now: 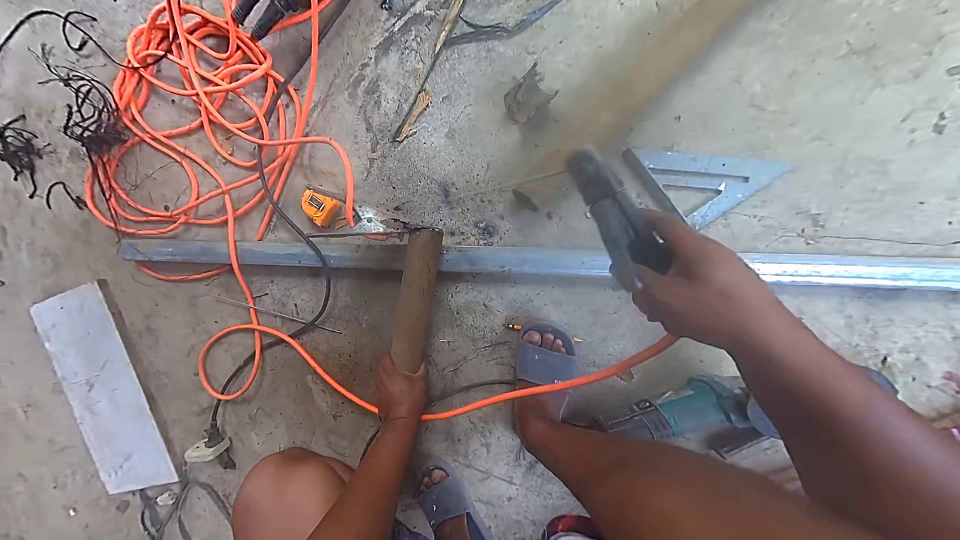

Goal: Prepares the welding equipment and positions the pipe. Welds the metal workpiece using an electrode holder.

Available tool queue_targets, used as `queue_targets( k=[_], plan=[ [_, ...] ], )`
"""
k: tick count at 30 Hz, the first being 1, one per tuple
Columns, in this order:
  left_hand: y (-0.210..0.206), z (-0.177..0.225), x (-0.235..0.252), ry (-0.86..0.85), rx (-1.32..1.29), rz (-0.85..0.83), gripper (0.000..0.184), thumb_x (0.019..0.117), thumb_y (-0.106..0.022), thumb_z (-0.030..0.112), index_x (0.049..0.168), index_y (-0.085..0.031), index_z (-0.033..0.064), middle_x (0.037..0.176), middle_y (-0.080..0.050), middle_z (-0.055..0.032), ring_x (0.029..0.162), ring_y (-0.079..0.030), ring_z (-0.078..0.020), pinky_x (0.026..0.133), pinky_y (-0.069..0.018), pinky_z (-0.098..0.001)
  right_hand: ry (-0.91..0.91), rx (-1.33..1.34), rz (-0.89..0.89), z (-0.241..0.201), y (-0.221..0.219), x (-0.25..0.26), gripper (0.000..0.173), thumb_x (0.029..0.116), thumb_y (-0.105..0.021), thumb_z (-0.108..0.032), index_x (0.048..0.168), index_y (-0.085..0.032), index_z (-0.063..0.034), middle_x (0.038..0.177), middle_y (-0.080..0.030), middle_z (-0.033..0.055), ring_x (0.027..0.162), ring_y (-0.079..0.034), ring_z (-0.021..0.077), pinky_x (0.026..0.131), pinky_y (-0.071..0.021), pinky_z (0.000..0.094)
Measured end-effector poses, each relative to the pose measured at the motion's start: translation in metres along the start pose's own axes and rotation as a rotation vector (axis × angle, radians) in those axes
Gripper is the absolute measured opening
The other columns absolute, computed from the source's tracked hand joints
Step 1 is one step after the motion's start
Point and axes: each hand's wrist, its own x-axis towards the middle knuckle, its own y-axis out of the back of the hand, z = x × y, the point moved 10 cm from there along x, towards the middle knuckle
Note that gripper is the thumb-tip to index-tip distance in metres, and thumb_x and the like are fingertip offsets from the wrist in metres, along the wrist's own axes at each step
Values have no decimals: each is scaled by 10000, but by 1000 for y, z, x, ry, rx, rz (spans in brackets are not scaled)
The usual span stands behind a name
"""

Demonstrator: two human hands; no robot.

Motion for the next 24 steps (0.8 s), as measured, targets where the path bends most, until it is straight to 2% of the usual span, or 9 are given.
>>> queue_targets(
  k=[4, 6, 11, 15, 20, 24],
  plan=[
    [0, 4, -1, 13, -1, 24, 795, 813, -842, 467, 1434, -540, 73, 1309, -669, -165, 1163, -682, -330, 972, -553, -538, -47, -21, -81, 5, -9, 11, 517, 1014, -591, -155, 1505, -447, -229, 788, -641, 117, 555, -601, 231, 527, -528, 467],
    [-1, 2, -4, 12, 4, 43, 791, 806, -846, 465, 1423, -551, 68, 1304, -671, -170, 1159, -682, -330, 975, -548, -539, -55, 11, -67, 7, -4, 10, 513, 1027, -589, -150, 1515, -444, -213, 785, -634, 129, 537, -586, 237, 509, -521, 458],
    [1, 7, -4, 0, 5, 75, 769, 810, -843, 461, 1404, -567, 57, 1294, -679, -170, 1153, -686, -332, 975, -548, -535, -60, 2, -108, 9, -5, 16, 520, 1022, -589, -174, 1515, -440, -249, 765, -632, 104, 530, -584, 213, 498, -518, 434],
    [-1, 5, -5, 6, 7, 85, 776, 810, -843, 463, 1401, -565, 44, 1290, -676, -175, 1162, -681, -330, 981, -546, -530, -41, -11, -68, 2, 1, 14, 495, 1020, -582, -160, 1493, -447, -219, 807, -644, 120, 557, -608, 242, 515, -535, 471],
    [0, 7, -5, 3, 10, 84, 789, 811, -846, 460, 1413, -558, 38, 1303, -672, -179, 1167, -679, -336, 980, -545, -533, -40, -33, -65, -1, 3, 16, 495, 1027, -583, -144, 1500, -451, -211, 796, -638, 123, 541, -587, 240, 506, -515, 467],
    [1, 7, -4, 14, 6, 64, 798, 815, -842, 474, 1417, -554, 37, 1315, -666, -182, 1174, -677, -337, 988, -544, -535, -66, -57, -120, 0, -5, 18, 509, 1028, -576, -166, 1510, -437, -252, 776, -631, 104, 540, -585, 223, 511, -514, 458]
  ],
)
